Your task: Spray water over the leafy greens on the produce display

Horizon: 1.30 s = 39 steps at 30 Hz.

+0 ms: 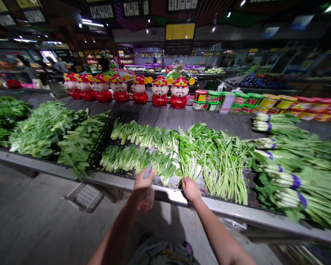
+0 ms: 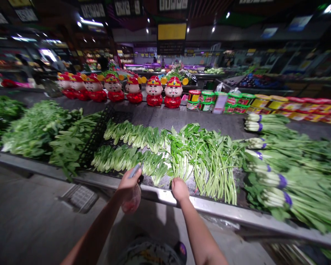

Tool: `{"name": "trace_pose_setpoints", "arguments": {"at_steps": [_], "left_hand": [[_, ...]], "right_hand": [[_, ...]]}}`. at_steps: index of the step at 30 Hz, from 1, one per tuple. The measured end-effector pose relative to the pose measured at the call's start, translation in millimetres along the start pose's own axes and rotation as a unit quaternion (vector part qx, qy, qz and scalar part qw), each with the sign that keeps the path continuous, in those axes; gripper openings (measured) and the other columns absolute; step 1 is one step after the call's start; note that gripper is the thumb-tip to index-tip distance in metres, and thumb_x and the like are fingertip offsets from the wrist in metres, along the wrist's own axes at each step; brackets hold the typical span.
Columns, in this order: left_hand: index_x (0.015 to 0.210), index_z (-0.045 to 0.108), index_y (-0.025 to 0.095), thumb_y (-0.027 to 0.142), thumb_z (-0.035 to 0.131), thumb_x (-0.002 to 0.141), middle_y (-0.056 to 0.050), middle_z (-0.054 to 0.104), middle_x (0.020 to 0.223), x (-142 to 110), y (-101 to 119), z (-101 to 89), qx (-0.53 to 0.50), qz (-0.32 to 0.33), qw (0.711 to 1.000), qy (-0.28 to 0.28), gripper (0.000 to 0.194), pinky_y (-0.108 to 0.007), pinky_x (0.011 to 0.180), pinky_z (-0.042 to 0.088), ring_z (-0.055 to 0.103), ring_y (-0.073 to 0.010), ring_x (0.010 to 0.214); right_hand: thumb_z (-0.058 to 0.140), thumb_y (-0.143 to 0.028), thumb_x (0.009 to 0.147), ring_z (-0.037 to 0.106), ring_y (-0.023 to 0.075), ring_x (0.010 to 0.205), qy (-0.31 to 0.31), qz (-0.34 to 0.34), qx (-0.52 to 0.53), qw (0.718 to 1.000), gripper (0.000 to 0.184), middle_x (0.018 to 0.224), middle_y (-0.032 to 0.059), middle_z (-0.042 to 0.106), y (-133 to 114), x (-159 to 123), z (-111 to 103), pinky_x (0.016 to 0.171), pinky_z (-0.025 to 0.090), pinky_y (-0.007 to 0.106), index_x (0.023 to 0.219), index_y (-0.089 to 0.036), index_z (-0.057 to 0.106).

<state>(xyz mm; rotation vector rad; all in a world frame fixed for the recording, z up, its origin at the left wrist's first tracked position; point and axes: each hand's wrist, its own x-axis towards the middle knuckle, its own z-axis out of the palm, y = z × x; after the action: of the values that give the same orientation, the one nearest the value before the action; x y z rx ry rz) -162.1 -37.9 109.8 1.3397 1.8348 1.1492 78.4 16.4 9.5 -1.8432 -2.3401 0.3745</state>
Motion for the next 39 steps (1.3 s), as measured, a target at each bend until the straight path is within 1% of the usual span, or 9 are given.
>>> {"name": "trace_pose_setpoints", "arguments": {"at_steps": [4, 8, 12, 16, 21, 30, 33, 36, 39], "left_hand": [[0.09, 0.064, 0.014, 0.052, 0.046, 0.084, -0.001, 0.058, 0.067, 21, 28, -9.5, -0.021, 0.045, 0.998, -0.031, 0.043, -0.025, 0.062, 0.043, 0.055, -0.015, 0.064], [0.085, 0.063, 0.015, 0.053, 0.046, 0.083, -0.001, 0.058, 0.069, 35, 42, -12.3, -0.022, 0.066, 0.998, -0.001, 0.042, -0.025, 0.061, 0.042, 0.053, -0.0142, 0.063], [0.083, 0.063, 0.017, 0.051, 0.047, 0.083, -0.002, 0.061, 0.073, 44, 43, -12.1, -0.011, 0.072, 0.997, 0.019, 0.038, -0.025, 0.062, 0.041, 0.054, -0.0149, 0.065], [0.071, 0.061, 0.017, 0.051, 0.046, 0.083, -0.001, 0.057, 0.064, 50, 37, -12.1, 0.035, 0.049, 0.998, 0.007, 0.039, -0.024, 0.055, 0.037, 0.051, -0.0143, 0.059], [0.073, 0.064, 0.016, 0.05, 0.047, 0.081, -0.002, 0.061, 0.067, 50, 33, -10.4, 0.046, 0.023, 0.999, 0.002, 0.039, -0.024, 0.056, 0.038, 0.054, -0.0149, 0.062], [0.09, 0.063, 0.017, 0.053, 0.049, 0.081, -0.001, 0.06, 0.071, 43, 47, 2.5, -0.054, 0.039, 0.995, -0.072, 0.04, -0.025, 0.056, 0.041, 0.055, -0.0138, 0.06], [0.079, 0.062, 0.017, 0.052, 0.05, 0.081, 0.001, 0.055, 0.062, 41, 52, 7.6, -0.043, 0.031, 0.994, -0.095, 0.037, -0.024, 0.053, 0.038, 0.052, -0.013, 0.055], [0.069, 0.06, 0.017, 0.049, 0.049, 0.082, 0.001, 0.053, 0.06, 39, 55, 10.5, -0.013, 0.041, 0.995, -0.092, 0.036, -0.024, 0.053, 0.036, 0.05, -0.013, 0.055], [0.074, 0.063, 0.017, 0.048, 0.048, 0.083, 0.0, 0.055, 0.063, 36, 54, 10.5, -0.009, 0.047, 0.995, -0.088, 0.035, -0.024, 0.054, 0.036, 0.05, -0.013, 0.059]], "right_hand": [[0.027, -0.027, 0.095, 0.057, 0.0178, 0.085, 0.001, 0.003, 0.002, 1.0, 0.039, 0.09, 0.0096, 0.064, 0, 0, -1, 0.078, 0.037, 0.026, 0.087, -0.016, 0.063], [0.027, -0.028, 0.095, 0.058, 0.0175, 0.086, 0.011, 0.002, 0.007, 1.0, 0.04, 0.088, 0.0091, 0.064, 1, 0, 0, 0.08, 0.037, 0.026, 0.083, -0.016, 0.063], [0.027, -0.028, 0.095, 0.058, 0.017, 0.086, 0.016, -0.001, 0.011, 1.0, 0.04, 0.087, 0.0087, 0.064, 1, 0, 2, 0.081, 0.037, 0.025, 0.083, -0.016, 0.064], [0.027, -0.028, 0.095, 0.058, 0.0174, 0.085, 0.017, 0.0, 0.006, 1.0, 0.041, 0.086, 0.0092, 0.065, 1, 1, 2, 0.081, 0.038, 0.026, 0.084, -0.016, 0.065], [0.027, -0.029, 0.095, 0.058, 0.017, 0.085, 0.014, -0.001, 0.004, 1.0, 0.041, 0.086, 0.0086, 0.065, 1, 1, 2, 0.081, 0.037, 0.025, 0.084, -0.016, 0.064], [0.027, -0.03, 0.095, 0.058, 0.0167, 0.086, 0.014, -0.002, 0.009, 1.0, 0.041, 0.087, 0.0084, 0.064, 3, 2, 5, 0.082, 0.037, 0.025, 0.084, -0.016, 0.064], [0.027, -0.03, 0.095, 0.058, 0.0166, 0.086, 0.013, -0.001, 0.006, 1.0, 0.041, 0.087, 0.0079, 0.064, 4, 2, 6, 0.082, 0.037, 0.025, 0.084, -0.016, 0.063], [0.028, -0.03, 0.095, 0.058, 0.0168, 0.087, 0.01, 0.001, 0.005, 1.0, 0.04, 0.089, 0.0084, 0.064, 3, 2, 6, 0.083, 0.037, 0.025, 0.085, -0.016, 0.063], [0.028, -0.03, 0.095, 0.057, 0.0173, 0.089, 0.008, 0.002, 0.007, 1.0, 0.039, 0.09, 0.0091, 0.064, 2, 2, 5, 0.083, 0.037, 0.025, 0.085, -0.016, 0.064]]}}
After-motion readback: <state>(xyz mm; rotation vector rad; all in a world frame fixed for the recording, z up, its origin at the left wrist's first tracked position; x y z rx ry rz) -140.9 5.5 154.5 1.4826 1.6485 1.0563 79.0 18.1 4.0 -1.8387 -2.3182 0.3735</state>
